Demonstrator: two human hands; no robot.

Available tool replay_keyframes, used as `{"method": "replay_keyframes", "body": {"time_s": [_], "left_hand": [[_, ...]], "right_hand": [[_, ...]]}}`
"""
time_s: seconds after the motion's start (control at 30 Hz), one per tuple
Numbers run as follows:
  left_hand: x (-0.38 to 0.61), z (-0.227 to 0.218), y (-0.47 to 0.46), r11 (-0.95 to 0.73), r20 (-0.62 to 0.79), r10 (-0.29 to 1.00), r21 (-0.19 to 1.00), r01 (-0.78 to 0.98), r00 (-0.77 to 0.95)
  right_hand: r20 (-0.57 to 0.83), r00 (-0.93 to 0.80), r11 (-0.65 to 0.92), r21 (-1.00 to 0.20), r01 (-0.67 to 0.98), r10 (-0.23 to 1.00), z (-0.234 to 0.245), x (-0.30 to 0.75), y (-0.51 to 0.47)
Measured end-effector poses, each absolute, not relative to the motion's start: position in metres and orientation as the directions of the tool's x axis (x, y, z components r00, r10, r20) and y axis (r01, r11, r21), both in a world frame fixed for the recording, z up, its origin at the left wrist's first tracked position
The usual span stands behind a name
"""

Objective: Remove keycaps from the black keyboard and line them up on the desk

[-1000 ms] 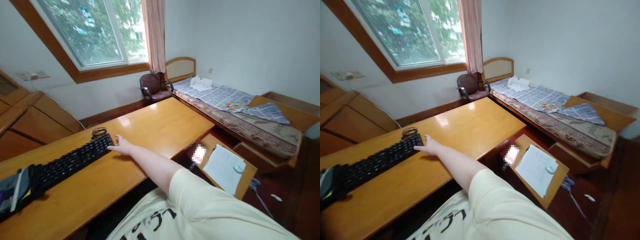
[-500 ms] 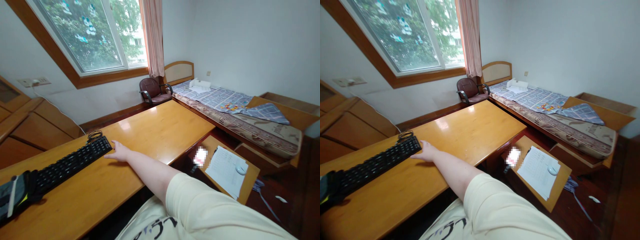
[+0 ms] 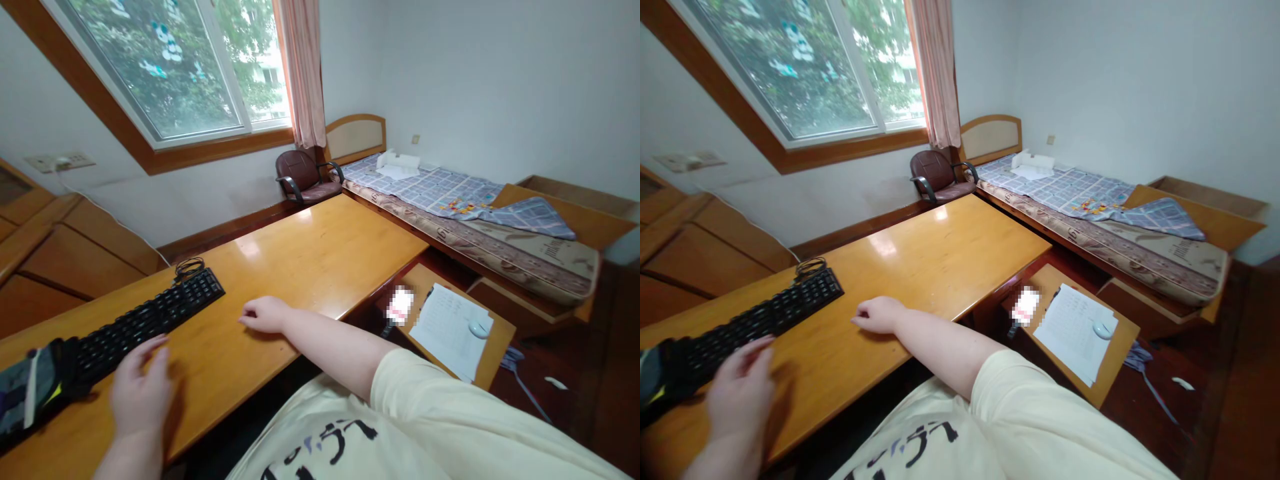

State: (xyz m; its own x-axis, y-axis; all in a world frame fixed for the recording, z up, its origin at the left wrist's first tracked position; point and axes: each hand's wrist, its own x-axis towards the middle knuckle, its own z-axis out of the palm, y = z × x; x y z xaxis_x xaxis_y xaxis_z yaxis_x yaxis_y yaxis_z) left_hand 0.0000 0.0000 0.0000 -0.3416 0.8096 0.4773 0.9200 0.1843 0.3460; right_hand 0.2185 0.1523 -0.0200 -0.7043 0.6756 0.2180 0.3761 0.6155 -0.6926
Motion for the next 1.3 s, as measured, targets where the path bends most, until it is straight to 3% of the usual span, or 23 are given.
{"method": "replay_keyframes", "body": {"time_s": [0.03, 0.1, 0.23, 0.37, 0.6, 0.83, 1.0, 1.3], "left_hand": [[0.017, -0.009, 0.018, 0.090, 0.426, 0.864, 0.397, 0.914, -0.270], [0.049, -0.025, 0.046, -0.014, 0.304, 0.947, 0.353, 0.936, -0.100], [0.076, -0.037, 0.075, 0.023, 0.158, 0.986, 0.219, 0.975, -0.059], [0.072, -0.027, 0.092, -0.013, 0.154, 0.988, 0.081, 0.997, 0.001], [0.053, -0.016, 0.114, 0.131, 0.215, 0.971, -0.134, 0.982, -0.100], [0.032, -0.020, 0.126, 0.155, 0.230, 0.965, -0.123, 0.980, -0.124], [0.032, -0.022, 0.128, 0.131, 0.167, 0.980, -0.144, 0.981, -0.106], [0.040, -0.019, 0.117, 0.144, 0.283, 0.954, -0.153, 0.978, -0.096]], "right_hand": [[0.221, -0.711, 0.630, -0.676, 0.381, 0.667, -0.019, 0.218, 0.152], [0.219, -0.715, 0.635, -0.671, 0.383, 0.664, -0.018, 0.217, 0.153], [0.235, -0.712, 0.621, -0.705, 0.343, 0.661, -0.019, 0.216, 0.157], [0.257, -0.683, 0.595, -0.738, 0.318, 0.684, -0.019, 0.217, 0.159], [0.234, -0.644, 0.545, -0.767, 0.338, 0.728, -0.020, 0.215, 0.162], [0.229, -0.632, 0.525, -0.784, 0.330, 0.740, -0.022, 0.215, 0.163], [0.227, -0.629, 0.526, -0.779, 0.341, 0.743, -0.022, 0.215, 0.165], [0.223, -0.633, 0.516, -0.792, 0.325, 0.741, -0.021, 0.216, 0.165]]}}
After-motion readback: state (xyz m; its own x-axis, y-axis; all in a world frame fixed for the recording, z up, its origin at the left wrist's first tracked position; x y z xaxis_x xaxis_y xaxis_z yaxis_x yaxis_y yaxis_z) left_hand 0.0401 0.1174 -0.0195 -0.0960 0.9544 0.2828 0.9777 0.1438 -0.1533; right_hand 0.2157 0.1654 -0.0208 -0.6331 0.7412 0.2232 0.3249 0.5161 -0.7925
